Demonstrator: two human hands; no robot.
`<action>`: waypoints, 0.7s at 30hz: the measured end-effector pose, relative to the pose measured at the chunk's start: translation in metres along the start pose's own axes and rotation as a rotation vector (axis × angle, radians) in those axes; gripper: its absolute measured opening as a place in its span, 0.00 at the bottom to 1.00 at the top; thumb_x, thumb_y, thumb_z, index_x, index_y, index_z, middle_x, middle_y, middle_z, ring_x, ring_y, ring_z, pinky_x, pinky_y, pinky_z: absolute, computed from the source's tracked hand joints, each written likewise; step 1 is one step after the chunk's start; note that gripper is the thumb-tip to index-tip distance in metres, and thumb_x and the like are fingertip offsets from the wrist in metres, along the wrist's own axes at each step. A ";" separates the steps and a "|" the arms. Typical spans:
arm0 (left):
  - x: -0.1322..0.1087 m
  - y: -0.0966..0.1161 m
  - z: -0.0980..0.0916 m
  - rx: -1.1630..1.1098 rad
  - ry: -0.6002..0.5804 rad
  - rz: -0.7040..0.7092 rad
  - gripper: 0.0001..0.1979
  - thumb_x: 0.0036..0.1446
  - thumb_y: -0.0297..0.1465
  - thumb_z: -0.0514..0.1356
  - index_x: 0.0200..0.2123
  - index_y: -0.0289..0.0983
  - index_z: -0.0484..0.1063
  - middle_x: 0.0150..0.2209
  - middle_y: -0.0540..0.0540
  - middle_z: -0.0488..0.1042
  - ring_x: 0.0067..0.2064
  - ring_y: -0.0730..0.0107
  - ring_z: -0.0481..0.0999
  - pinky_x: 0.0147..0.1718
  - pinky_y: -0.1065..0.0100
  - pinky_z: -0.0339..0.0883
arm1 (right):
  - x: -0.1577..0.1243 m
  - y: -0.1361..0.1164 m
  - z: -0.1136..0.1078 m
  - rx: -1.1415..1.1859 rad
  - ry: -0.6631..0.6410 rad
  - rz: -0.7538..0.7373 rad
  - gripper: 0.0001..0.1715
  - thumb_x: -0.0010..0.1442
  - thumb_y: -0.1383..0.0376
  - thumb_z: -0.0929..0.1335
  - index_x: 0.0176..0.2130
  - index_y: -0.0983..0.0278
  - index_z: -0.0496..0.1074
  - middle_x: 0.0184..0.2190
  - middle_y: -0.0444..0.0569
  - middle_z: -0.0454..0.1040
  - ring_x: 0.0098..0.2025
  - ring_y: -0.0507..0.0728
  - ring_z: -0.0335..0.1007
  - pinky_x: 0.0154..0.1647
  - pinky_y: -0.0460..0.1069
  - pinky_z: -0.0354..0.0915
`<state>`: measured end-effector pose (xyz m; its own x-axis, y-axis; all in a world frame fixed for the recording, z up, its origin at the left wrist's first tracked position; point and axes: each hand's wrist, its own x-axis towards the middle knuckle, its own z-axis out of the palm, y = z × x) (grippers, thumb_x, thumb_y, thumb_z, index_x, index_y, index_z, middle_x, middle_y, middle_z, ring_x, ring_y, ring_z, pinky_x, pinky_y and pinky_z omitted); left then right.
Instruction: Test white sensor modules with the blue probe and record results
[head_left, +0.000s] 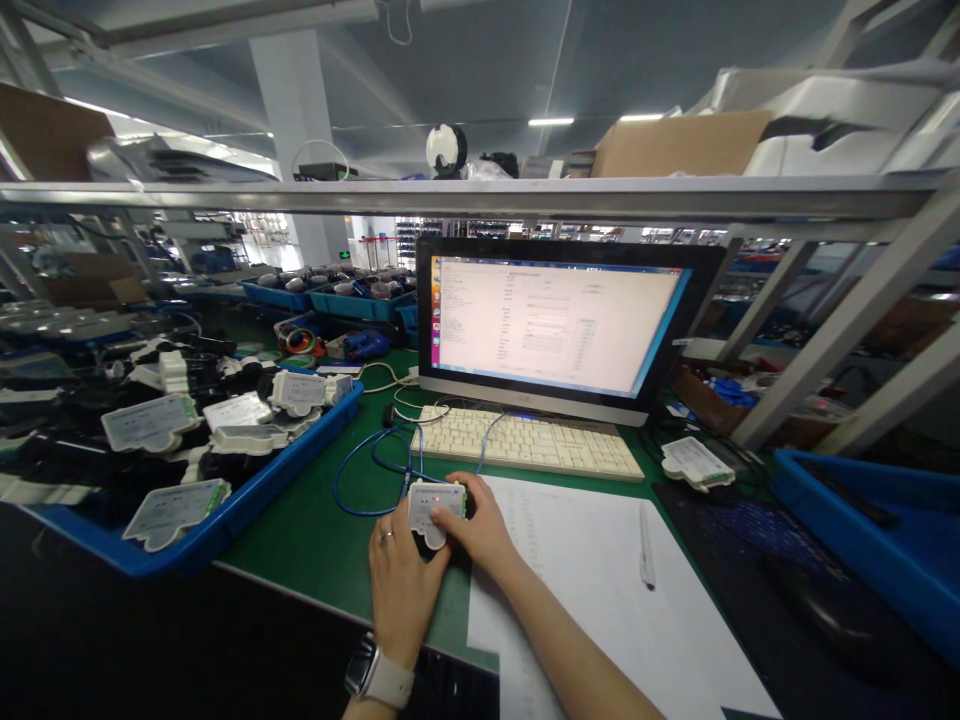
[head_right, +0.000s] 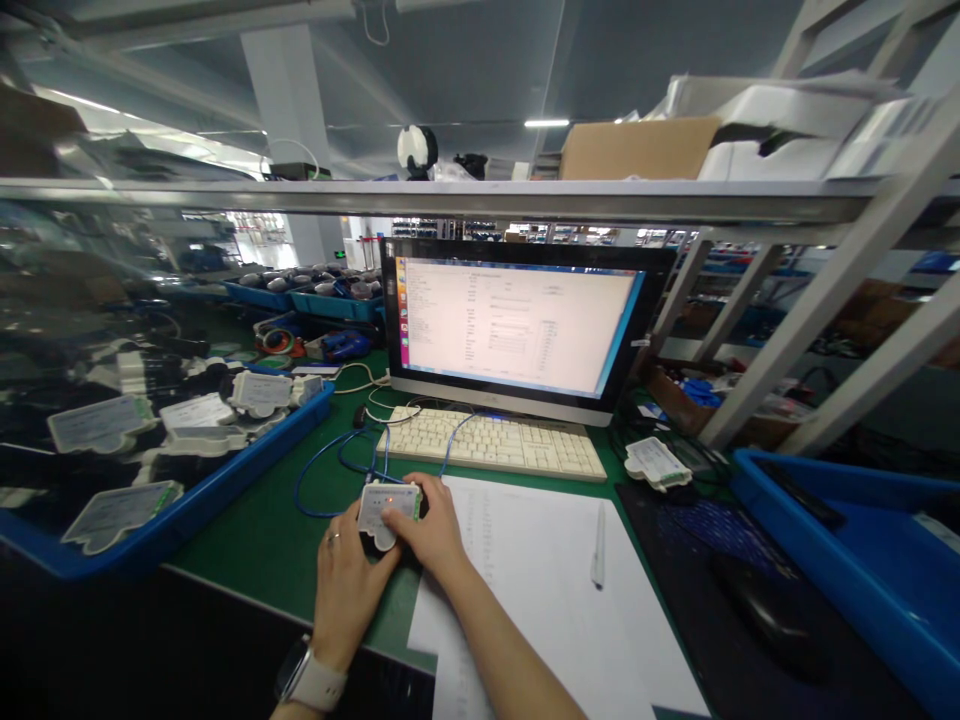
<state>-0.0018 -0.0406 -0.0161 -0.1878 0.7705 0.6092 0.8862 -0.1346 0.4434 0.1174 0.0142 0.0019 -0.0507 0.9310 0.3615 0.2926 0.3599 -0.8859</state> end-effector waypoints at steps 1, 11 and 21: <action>0.000 0.000 0.000 0.000 0.000 -0.001 0.26 0.55 0.38 0.57 0.53 0.33 0.56 0.45 0.37 0.65 0.48 0.52 0.67 0.46 0.50 0.64 | 0.000 0.000 0.000 0.000 -0.001 -0.001 0.21 0.45 0.65 0.72 0.41 0.61 0.70 0.41 0.48 0.70 0.45 0.61 0.64 0.48 0.54 0.60; 0.000 0.002 -0.002 -0.007 -0.014 -0.008 0.27 0.54 0.38 0.58 0.54 0.33 0.55 0.46 0.37 0.65 0.48 0.50 0.66 0.46 0.49 0.63 | -0.001 -0.003 -0.001 -0.010 0.013 -0.001 0.21 0.44 0.64 0.72 0.41 0.60 0.69 0.40 0.47 0.70 0.45 0.61 0.65 0.48 0.54 0.61; 0.000 -0.001 0.000 0.004 -0.016 0.003 0.26 0.55 0.38 0.56 0.53 0.31 0.56 0.46 0.36 0.66 0.48 0.50 0.66 0.47 0.50 0.63 | -0.001 -0.003 0.000 -0.016 -0.002 -0.014 0.21 0.46 0.64 0.71 0.42 0.61 0.69 0.41 0.48 0.70 0.46 0.61 0.64 0.48 0.54 0.60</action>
<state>-0.0023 -0.0403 -0.0170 -0.1782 0.7799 0.6000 0.8883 -0.1347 0.4390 0.1171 0.0123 0.0041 -0.0567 0.9261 0.3730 0.3069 0.3717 -0.8761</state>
